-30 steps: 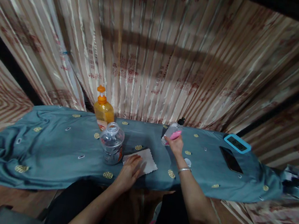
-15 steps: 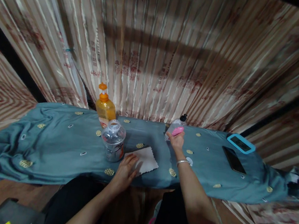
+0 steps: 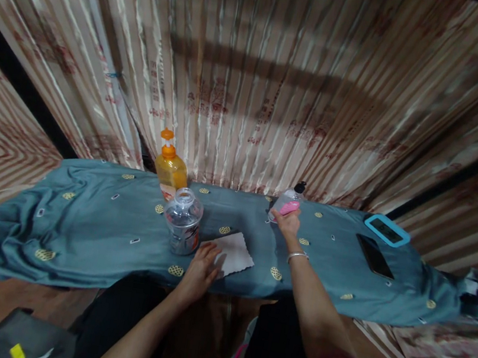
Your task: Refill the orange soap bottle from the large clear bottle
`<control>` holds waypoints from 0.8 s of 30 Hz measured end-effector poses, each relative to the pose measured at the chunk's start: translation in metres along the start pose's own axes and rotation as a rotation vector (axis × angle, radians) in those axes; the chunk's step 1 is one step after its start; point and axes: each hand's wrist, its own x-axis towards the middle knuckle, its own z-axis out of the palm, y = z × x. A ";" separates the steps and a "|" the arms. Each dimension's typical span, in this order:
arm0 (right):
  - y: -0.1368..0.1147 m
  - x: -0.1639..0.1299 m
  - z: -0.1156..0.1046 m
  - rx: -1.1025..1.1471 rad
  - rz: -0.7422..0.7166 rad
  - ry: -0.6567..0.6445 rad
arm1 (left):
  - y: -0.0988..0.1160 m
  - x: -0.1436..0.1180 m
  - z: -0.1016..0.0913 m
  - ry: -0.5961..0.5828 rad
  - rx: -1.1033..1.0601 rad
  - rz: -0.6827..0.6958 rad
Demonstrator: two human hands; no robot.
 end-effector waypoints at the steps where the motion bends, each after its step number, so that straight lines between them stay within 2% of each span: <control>1: 0.000 0.000 0.000 0.005 0.003 -0.007 | 0.000 0.001 0.000 -0.001 -0.005 0.000; 6: 0.004 -0.004 -0.003 0.020 0.023 -0.032 | 0.001 0.006 0.000 -0.024 -0.005 -0.033; 9: 0.012 -0.018 -0.004 0.022 -0.014 -0.045 | -0.002 0.010 0.004 -0.012 0.008 -0.084; 12: 0.020 -0.052 0.003 0.037 -0.127 -0.114 | -0.008 0.013 0.011 0.029 0.012 -0.091; 14: 0.022 -0.084 0.014 0.062 -0.250 -0.216 | -0.011 0.015 0.016 0.061 0.012 -0.091; 18: 0.018 -0.133 0.037 0.068 -0.455 -0.359 | -0.015 0.020 0.018 0.073 0.032 -0.056; 21: 0.015 -0.140 0.041 0.022 -0.478 -0.344 | -0.013 0.027 0.014 0.061 0.064 0.023; 24: 0.018 -0.135 0.035 -0.029 -0.489 -0.265 | -0.007 0.033 0.011 0.100 0.101 0.053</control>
